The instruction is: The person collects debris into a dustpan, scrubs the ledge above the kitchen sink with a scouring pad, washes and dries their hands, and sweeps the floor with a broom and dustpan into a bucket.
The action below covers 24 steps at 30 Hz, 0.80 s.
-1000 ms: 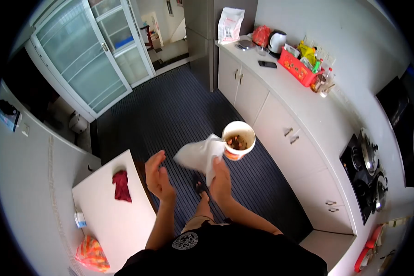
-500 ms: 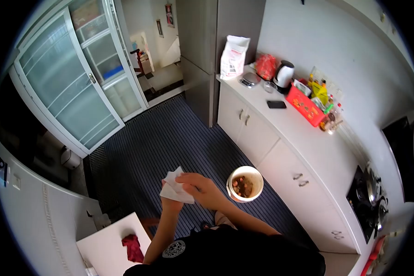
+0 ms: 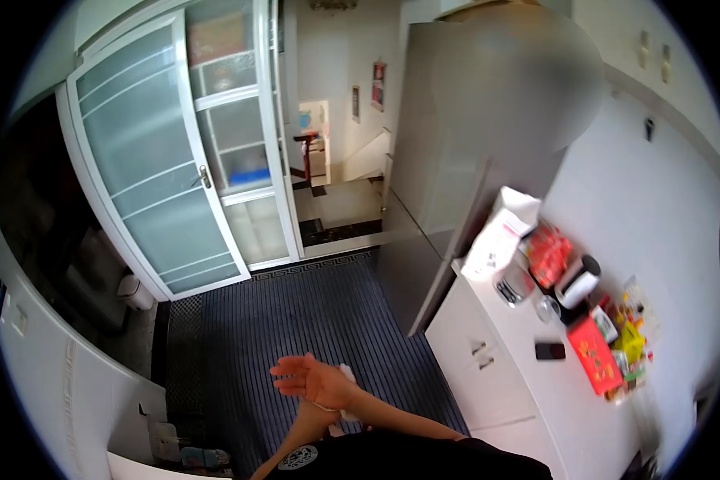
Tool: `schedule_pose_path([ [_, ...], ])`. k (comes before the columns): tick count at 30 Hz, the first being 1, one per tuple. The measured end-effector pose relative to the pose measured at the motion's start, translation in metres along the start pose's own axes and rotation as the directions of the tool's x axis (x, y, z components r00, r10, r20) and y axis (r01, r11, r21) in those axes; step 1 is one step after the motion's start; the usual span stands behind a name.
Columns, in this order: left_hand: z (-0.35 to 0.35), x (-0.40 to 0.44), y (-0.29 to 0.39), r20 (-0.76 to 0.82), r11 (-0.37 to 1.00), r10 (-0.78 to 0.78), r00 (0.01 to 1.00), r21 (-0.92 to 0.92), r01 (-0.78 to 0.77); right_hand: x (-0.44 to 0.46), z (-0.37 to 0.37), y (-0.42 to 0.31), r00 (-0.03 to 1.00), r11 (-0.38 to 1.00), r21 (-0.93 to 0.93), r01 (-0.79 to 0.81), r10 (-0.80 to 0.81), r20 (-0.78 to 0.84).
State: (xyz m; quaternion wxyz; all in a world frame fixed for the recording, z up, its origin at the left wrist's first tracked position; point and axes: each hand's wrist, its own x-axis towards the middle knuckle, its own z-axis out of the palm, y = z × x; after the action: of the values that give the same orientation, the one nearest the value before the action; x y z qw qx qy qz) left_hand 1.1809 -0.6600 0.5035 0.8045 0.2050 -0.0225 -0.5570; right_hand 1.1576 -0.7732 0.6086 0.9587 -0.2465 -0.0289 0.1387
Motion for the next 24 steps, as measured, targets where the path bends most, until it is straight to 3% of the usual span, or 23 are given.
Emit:
schedule_pose_path([
  [2, -0.004, 0.027, 0.045, -0.029, 0.992, 0.127, 0.991, -0.007, -0.127, 0.036, -0.033, -0.019, 0.981, 0.995, -0.012, -0.096, 0.096, 0.166],
  [4, -0.008, 0.045, 0.101, -0.053, 0.927, 0.372, 0.927, -0.023, -0.374, 0.067, -0.064, -0.047, 0.978, 0.986, -0.063, -0.153, 0.161, 0.132],
  [5, -0.01, 0.054, 0.131, -0.08, 0.85, 0.523, 0.849, -0.025, -0.526, 0.083, -0.08, -0.063, 0.975, 0.98, -0.084, -0.179, 0.188, 0.115],
  [6, -0.011, 0.063, 0.163, -0.158, 0.733, 0.671, 0.725, -0.004, -0.68, 0.103, -0.083, -0.085, 0.973, 0.974, -0.099, -0.205, 0.192, -0.129],
  [7, -0.001, 0.075, 0.185, -0.339, 0.572, 0.794, 0.505, 0.134, -0.809, 0.125, -0.086, -0.106, 0.912, 0.966, -0.107, -0.235, 0.182, -0.367],
  [8, 0.002, 0.096, 0.205, -0.415, 0.482, 0.841, 0.348, 0.281, -0.83, 0.153, -0.111, -0.117, 0.891, 0.981, -0.091, -0.173, 0.117, -0.438],
  [9, 0.0, 0.117, 0.212, -0.298, 0.449, 0.894, 0.336, 0.604, -0.659, 0.177, -0.137, -0.122, 0.855, 0.991, -0.073, -0.114, 0.061, -0.515],
  [10, -0.002, 0.152, 0.231, -0.202, 0.369, 0.916, 0.347, 0.761, -0.533, 0.195, -0.147, -0.128, 0.862, 0.995, 0.033, -0.091, 0.095, -0.498],
  [11, 0.007, 0.184, 0.236, 0.04, 0.178, 0.885, 0.464, 0.891, -0.417, 0.219, -0.154, -0.142, 0.879, 0.991, 0.124, -0.055, 0.107, -0.465],
  [12, 0.031, 0.225, 0.253, 0.339, -0.259, 0.752, 0.565, 0.941, -0.219, 0.247, -0.16, -0.161, 0.897, 0.977, 0.212, -0.014, 0.107, -0.429],
  [13, 0.021, 0.268, 0.259, 0.465, -0.622, 0.578, 0.671, 0.783, -0.007, 0.267, -0.165, -0.181, 0.908, 0.983, 0.178, 0.036, 0.042, -0.416],
  [14, -0.003, 0.31, 0.27, 0.425, -0.588, 0.548, 0.72, 0.809, -0.03, 0.279, -0.172, -0.202, 0.912, 0.986, 0.146, 0.085, -0.018, -0.411],
  [16, 0.019, 0.368, 0.304, 0.426, -0.621, 0.495, 0.757, 0.783, -0.034, 0.304, -0.186, -0.254, 0.894, 0.977, 0.106, 0.186, -0.123, -0.432],
  [17, 0.024, 0.395, 0.319, 0.446, -0.673, 0.427, 0.787, 0.738, -0.053, 0.309, -0.193, -0.281, 0.87, 0.969, 0.099, 0.228, -0.158, -0.466],
  [19, 0.03, 0.447, 0.334, 0.46, -0.747, 0.293, 0.838, 0.657, -0.1, 0.318, -0.25, -0.316, 0.894, 0.951, 0.106, 0.291, -0.231, -0.383],
  [21, 0.028, 0.5, 0.35, 0.463, -0.694, 0.244, 0.852, 0.697, -0.18, 0.314, -0.312, -0.349, 0.811, 0.875, 0.145, 0.462, -0.35, -0.47],
  [23, 0.032, 0.545, 0.373, 0.534, -0.622, 0.263, 0.803, 0.73, -0.282, 0.318, -0.312, -0.409, 0.702, 0.8, -0.012, 0.599, -0.533, -0.474],
  [24, 0.034, 0.568, 0.386, 0.534, -0.485, 0.249, 0.808, 0.791, -0.373, 0.321, -0.319, -0.437, 0.603, 0.734, -0.103, 0.671, -0.621, -0.501],
])
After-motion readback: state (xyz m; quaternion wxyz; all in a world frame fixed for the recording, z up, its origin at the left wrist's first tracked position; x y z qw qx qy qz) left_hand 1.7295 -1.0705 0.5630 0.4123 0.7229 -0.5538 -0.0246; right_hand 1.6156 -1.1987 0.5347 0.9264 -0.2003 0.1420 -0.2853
